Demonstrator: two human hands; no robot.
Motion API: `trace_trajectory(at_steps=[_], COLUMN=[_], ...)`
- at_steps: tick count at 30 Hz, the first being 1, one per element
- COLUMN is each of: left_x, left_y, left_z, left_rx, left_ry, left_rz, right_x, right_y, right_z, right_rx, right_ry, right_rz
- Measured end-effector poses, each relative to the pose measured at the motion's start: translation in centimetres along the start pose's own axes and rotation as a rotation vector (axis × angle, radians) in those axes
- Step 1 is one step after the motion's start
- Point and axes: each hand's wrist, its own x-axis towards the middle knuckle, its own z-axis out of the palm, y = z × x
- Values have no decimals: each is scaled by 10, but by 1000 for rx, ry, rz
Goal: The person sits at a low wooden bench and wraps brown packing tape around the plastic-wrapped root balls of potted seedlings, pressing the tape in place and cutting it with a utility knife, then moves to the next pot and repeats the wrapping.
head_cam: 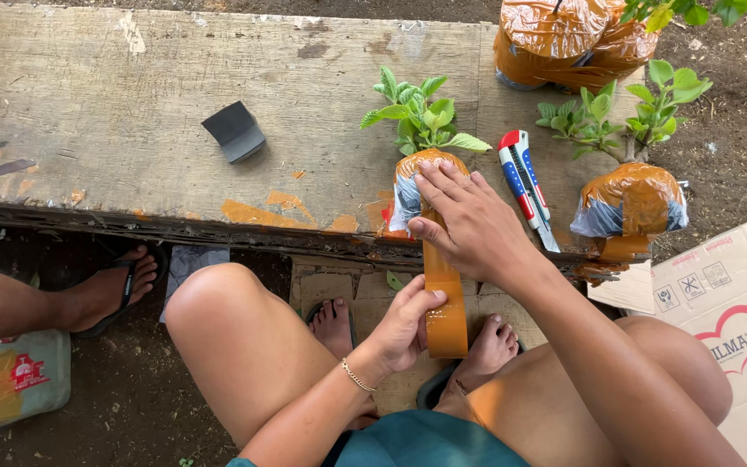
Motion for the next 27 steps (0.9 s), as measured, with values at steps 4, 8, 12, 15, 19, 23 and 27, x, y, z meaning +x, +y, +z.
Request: trace_trajectory(at_steps=[4,8,12,15,19,23,27], left_x=[0,-3,-5,-2,0,-5,-10], left_y=[1,-5,-11,-13,-13,-14,-15], left_z=[-2,-3,-7,-13,-18,-19,-15], left_rx=[-1,121,180,415,398,393,373], left_ry=[85,86,90,74,73,56,55], left_rz=[-71,58,107,268,198,210,257], right_x=[-1,-6,-13,-18,-23,-21,-24], right_y=[-1,16,58,83,91,86,63], right_z=[1,6,17,34,51,32,-9], right_rx=[-8,284,256,-89,-122,37,261], right_ry=[46,248,440,384,161,227,394], right_rz=[-13,146,490,412,625,708,747])
